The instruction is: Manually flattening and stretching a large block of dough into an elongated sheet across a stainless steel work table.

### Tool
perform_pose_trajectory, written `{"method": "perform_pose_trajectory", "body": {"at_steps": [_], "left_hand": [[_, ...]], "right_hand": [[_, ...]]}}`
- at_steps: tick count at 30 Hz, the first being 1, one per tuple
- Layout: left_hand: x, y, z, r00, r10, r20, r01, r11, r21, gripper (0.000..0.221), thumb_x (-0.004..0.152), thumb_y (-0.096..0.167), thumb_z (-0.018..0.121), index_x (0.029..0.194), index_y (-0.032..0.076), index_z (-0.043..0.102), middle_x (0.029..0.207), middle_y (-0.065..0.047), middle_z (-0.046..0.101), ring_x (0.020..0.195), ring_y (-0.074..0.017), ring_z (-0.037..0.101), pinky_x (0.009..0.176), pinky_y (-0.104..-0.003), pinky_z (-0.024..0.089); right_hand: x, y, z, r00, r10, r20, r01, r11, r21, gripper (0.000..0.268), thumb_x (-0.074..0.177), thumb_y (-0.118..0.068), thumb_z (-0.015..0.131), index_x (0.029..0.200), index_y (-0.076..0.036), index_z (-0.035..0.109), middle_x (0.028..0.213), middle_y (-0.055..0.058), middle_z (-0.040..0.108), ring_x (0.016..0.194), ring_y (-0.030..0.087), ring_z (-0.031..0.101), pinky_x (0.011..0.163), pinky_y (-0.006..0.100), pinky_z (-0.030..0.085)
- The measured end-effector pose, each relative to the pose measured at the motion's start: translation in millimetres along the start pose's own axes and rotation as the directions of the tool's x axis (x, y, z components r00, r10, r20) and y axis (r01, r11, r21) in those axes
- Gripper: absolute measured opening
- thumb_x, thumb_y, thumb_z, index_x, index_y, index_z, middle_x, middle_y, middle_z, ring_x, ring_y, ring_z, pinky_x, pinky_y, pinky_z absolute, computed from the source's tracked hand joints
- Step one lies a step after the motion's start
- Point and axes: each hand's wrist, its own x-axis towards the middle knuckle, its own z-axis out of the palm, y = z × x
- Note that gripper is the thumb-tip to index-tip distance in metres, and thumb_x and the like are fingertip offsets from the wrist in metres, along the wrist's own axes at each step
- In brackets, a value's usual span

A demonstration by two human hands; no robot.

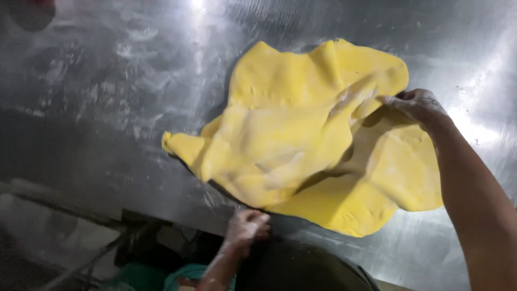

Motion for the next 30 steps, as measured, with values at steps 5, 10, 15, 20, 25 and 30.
{"method": "perform_pose_trajectory", "body": {"at_steps": [5, 10, 15, 20, 25, 30], "left_hand": [[149, -154, 78, 0.894, 0.398, 0.207, -0.115, 0.65, -0.751, 0.038, 0.109, 0.02, 0.076, 0.088, 0.002, 0.05, 0.082, -0.012, 0.056, 0.062, -0.0211, 0.053, 0.052, -0.039, 0.041], [30, -47, 160, 0.918, 0.3, -0.26, -0.396, 0.633, -0.665, 0.035, 0.092, 0.017, 0.077, 0.11, -0.005, 0.057, 0.098, -0.016, 0.068, 0.078, -0.0263, 0.064, 0.061, -0.041, 0.05], [-3, -34, 195, 0.9, 0.392, -0.189, -0.375, 0.477, -0.795, 0.053, 0.087, 0.031, 0.075, 0.129, 0.0, 0.066, 0.116, -0.014, 0.074, 0.098, -0.0273, 0.073, 0.071, -0.038, 0.058], [32, -44, 209, 0.784, 0.545, -0.296, -0.572, 0.45, -0.686, 0.046, 0.088, 0.018, 0.077, 0.128, -0.003, 0.065, 0.121, -0.016, 0.073, 0.105, -0.0302, 0.072, 0.082, -0.043, 0.061], [-66, -48, 273, 0.726, 0.654, -0.212, -0.591, 0.437, -0.677, 0.041, 0.093, 0.011, 0.072, 0.129, -0.006, 0.063, 0.12, -0.017, 0.073, 0.106, -0.0336, 0.071, 0.089, -0.049, 0.06], [-189, -63, 371, 0.635, 0.743, 0.213, -0.256, 0.462, -0.849, 0.033, 0.101, 0.016, 0.068, 0.131, 0.004, 0.063, 0.118, -0.012, 0.072, 0.107, -0.0291, 0.07, 0.093, -0.05, 0.059]], "right_hand": [[-20, -7, -6, 0.976, -0.168, 0.138, 0.19, 0.968, -0.162, 0.062, 0.072, -0.033, 0.088, 0.122, -0.001, 0.071, 0.104, 0.013, 0.076, 0.086, 0.023, 0.07, 0.077, 0.038, 0.057], [-36, -4, -31, 0.906, -0.112, 0.409, 0.154, 0.986, -0.071, 0.058, 0.076, -0.023, 0.083, 0.129, -0.004, 0.067, 0.107, 0.015, 0.077, 0.085, 0.025, 0.074, 0.072, 0.039, 0.062], [-57, 20, -55, 0.806, -0.331, 0.492, 0.246, 0.942, 0.229, 0.06, 0.079, -0.026, 0.08, 0.133, -0.006, 0.063, 0.115, 0.01, 0.075, 0.094, 0.021, 0.073, 0.076, 0.035, 0.061], [-69, 20, -57, 0.845, -0.337, 0.416, 0.378, 0.926, -0.017, 0.056, 0.081, -0.028, 0.084, 0.129, -0.002, 0.069, 0.116, 0.012, 0.075, 0.101, 0.025, 0.07, 0.088, 0.039, 0.055], [-107, 27, -142, 0.867, -0.324, 0.377, 0.428, 0.874, -0.232, 0.053, 0.089, -0.032, 0.077, 0.13, 0.002, 0.071, 0.117, 0.02, 0.076, 0.104, 0.032, 0.07, 0.09, 0.046, 0.055], [-224, -12, -242, 0.867, -0.348, 0.357, 0.471, 0.807, -0.358, 0.048, 0.093, -0.036, 0.076, 0.123, 0.001, 0.071, 0.112, 0.019, 0.075, 0.1, 0.032, 0.07, 0.088, 0.046, 0.056]]}}
